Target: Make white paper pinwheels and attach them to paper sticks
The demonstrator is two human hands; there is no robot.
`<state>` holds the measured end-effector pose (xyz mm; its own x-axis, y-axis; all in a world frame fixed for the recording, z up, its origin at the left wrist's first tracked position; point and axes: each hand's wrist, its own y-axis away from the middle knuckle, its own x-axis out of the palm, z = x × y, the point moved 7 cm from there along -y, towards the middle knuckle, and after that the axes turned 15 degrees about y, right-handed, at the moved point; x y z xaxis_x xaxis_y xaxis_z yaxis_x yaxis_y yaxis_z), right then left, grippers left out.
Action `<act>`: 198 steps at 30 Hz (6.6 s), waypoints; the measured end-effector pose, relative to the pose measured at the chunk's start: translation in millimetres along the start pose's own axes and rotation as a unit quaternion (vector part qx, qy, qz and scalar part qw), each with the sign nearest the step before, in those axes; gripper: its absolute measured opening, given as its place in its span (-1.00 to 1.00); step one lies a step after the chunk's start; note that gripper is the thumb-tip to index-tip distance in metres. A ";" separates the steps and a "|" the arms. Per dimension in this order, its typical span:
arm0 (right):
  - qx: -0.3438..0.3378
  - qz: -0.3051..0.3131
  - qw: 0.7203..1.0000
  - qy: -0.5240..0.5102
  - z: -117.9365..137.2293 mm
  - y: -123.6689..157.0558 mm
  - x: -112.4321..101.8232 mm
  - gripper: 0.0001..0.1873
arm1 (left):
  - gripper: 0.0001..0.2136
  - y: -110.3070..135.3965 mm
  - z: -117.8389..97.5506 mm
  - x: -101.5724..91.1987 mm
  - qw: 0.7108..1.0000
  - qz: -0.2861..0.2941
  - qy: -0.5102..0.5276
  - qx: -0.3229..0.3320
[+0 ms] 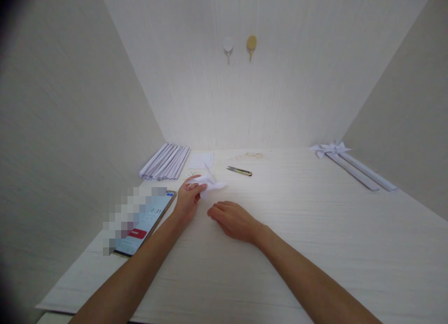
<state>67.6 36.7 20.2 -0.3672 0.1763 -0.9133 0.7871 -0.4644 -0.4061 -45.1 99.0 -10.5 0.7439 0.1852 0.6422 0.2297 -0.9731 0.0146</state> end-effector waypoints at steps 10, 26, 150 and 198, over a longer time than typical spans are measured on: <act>0.095 -0.225 0.970 -0.009 -17.3 12.3 -20.4 -0.78 | -0.60 2.4 3.0 1.4 0.998 0.005 -0.060 0.006; 0.302 -0.307 0.895 -0.115 -50.5 25.0 -30.4 -0.91 | -0.62 7.7 2.9 5.1 0.995 -0.002 -0.104 0.002; 0.383 -0.116 0.916 -0.024 -40.2 9.6 -9.4 -0.68 | -0.69 42.0 -9.2 32.8 0.939 0.018 -0.285 0.190; 0.470 -0.108 0.822 -0.302 -68.8 25.0 12.6 -0.69 | -0.49 26.2 3.5 32.6 0.972 0.081 -0.209 0.075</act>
<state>116.7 87.0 -3.7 -0.8510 0.0112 -0.5251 0.0450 -0.9945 -0.0941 -12.6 80.0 8.1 0.9608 0.1005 0.2583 0.1532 -0.9692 -0.1927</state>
